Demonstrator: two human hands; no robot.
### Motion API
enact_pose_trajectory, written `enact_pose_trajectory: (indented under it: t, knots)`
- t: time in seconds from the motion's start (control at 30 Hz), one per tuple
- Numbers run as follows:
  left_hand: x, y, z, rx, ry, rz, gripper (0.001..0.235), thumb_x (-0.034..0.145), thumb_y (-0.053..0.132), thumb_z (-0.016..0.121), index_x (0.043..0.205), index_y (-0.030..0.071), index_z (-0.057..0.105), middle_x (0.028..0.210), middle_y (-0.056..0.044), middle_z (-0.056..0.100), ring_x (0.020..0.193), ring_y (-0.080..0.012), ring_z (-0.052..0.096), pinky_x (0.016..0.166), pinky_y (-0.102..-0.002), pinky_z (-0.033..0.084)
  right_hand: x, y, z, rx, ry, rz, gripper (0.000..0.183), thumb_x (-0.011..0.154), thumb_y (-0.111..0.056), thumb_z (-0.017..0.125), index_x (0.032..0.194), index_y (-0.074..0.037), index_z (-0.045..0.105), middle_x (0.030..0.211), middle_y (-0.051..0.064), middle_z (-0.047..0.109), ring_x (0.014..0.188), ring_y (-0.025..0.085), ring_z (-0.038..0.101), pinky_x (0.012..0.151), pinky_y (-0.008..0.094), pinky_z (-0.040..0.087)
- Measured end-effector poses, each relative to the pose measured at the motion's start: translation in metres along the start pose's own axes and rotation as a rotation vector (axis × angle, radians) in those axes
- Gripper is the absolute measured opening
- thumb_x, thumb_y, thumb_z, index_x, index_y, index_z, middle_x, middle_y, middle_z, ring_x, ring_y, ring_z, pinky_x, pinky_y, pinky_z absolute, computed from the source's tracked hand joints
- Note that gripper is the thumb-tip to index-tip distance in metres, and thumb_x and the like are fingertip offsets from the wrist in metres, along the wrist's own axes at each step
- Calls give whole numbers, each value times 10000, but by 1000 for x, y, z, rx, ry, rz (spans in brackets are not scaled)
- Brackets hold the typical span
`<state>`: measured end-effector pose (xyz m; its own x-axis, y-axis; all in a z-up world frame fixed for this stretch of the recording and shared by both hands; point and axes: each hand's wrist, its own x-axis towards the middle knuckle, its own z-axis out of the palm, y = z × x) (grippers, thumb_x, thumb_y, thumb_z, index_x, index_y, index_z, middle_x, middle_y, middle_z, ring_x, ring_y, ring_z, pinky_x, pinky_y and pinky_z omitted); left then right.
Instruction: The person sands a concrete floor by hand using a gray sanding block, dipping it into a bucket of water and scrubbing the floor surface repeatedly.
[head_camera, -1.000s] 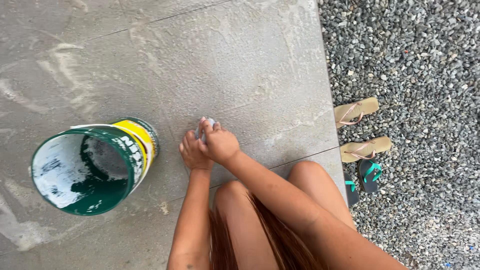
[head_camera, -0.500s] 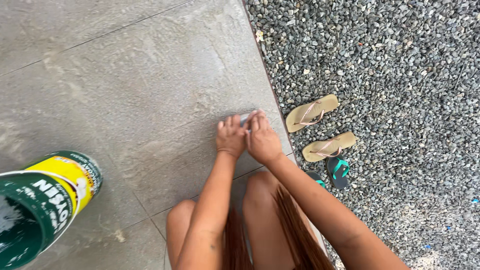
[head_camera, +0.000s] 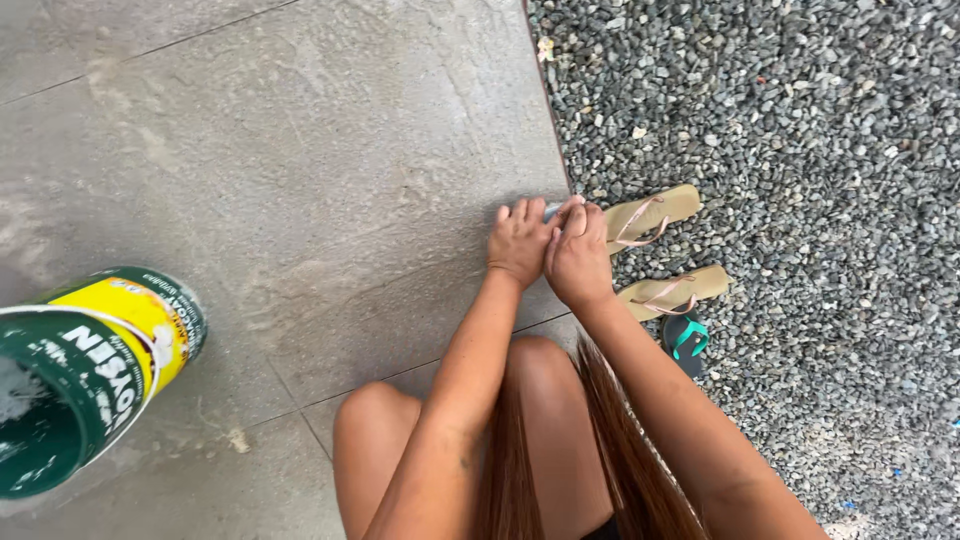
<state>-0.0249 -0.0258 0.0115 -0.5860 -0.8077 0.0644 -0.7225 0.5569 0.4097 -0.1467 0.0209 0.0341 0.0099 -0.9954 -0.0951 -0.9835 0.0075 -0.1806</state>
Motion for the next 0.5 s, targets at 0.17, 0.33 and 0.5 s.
enact_pose_trajectory:
  t: [0.17,0.33,0.5]
  knots:
    - [-36,-35,-30,-26,-4,-74,293,944,342,546,1193,292,692,963,-67,524,892,-292,543,741,-440,425,3,-52,8,-39,35,-86,564,934,-207,545,1340,172,447,1234,261,474,1195,425,506,1058,458,412]
    - [-103,-97,-36,20,78,-185,226,950,286,560,1104,225,714,949,-96,543,904,-311,564,750,-452,432,10,-137,26,-230,20,-339,521,963,-167,513,1294,235,508,1190,304,526,1159,462,504,1024,515,408]
    - [-189,-165,-61,133,151,-323,239,880,263,664,1111,250,724,1087,-103,596,1005,-314,575,832,-475,464,13,-254,30,-187,30,-498,518,970,-156,493,1263,271,512,1197,345,547,1147,503,520,979,554,410]
